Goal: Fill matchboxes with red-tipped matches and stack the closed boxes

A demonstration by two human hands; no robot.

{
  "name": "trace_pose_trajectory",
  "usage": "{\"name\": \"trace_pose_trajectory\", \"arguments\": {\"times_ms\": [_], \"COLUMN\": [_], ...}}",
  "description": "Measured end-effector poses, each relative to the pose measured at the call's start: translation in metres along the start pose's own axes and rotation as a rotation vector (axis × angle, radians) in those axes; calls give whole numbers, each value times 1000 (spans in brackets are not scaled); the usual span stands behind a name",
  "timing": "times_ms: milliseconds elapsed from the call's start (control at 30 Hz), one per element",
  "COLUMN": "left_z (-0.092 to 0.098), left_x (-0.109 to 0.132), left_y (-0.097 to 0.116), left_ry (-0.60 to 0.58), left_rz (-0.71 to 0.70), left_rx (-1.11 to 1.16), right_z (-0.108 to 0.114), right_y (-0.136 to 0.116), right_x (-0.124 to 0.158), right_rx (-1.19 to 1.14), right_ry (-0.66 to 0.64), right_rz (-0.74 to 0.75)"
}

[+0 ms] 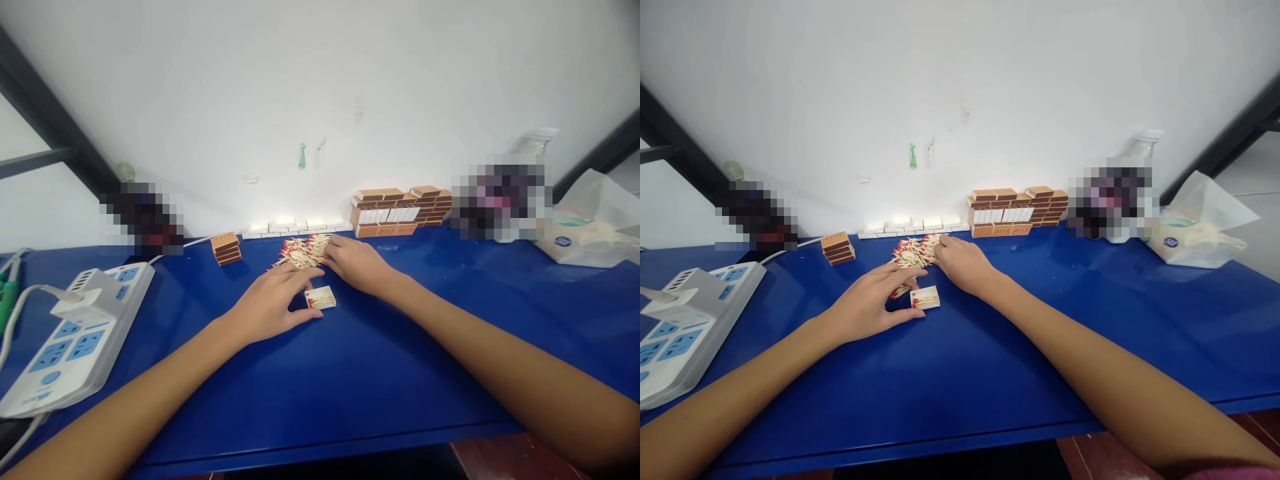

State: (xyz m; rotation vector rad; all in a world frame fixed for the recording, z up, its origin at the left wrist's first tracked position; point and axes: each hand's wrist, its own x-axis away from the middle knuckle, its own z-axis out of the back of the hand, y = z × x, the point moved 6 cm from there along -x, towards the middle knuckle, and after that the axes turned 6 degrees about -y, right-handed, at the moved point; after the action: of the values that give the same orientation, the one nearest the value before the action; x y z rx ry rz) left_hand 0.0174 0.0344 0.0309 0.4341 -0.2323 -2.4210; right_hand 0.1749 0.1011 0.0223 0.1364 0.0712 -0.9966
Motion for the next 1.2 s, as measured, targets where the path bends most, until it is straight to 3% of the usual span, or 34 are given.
{"name": "trace_pose_trajectory", "arguments": {"times_ms": [300, 667, 933, 1200], "left_z": [2, 3, 6, 6], "left_x": [-1, 1, 1, 0], "left_y": [0, -12, -11, -5], "left_ry": [7, 86, 129, 113], "left_rz": [0, 107, 128, 97], "left_rx": [-16, 4, 45, 52], "right_z": [6, 8, 25, 18], "right_y": [5, 28, -9, -35], "right_x": [10, 25, 38, 41], "right_rx": [83, -198, -381, -123], "right_ry": [-87, 60, 107, 5], "right_rz": [23, 128, 286, 309]}}
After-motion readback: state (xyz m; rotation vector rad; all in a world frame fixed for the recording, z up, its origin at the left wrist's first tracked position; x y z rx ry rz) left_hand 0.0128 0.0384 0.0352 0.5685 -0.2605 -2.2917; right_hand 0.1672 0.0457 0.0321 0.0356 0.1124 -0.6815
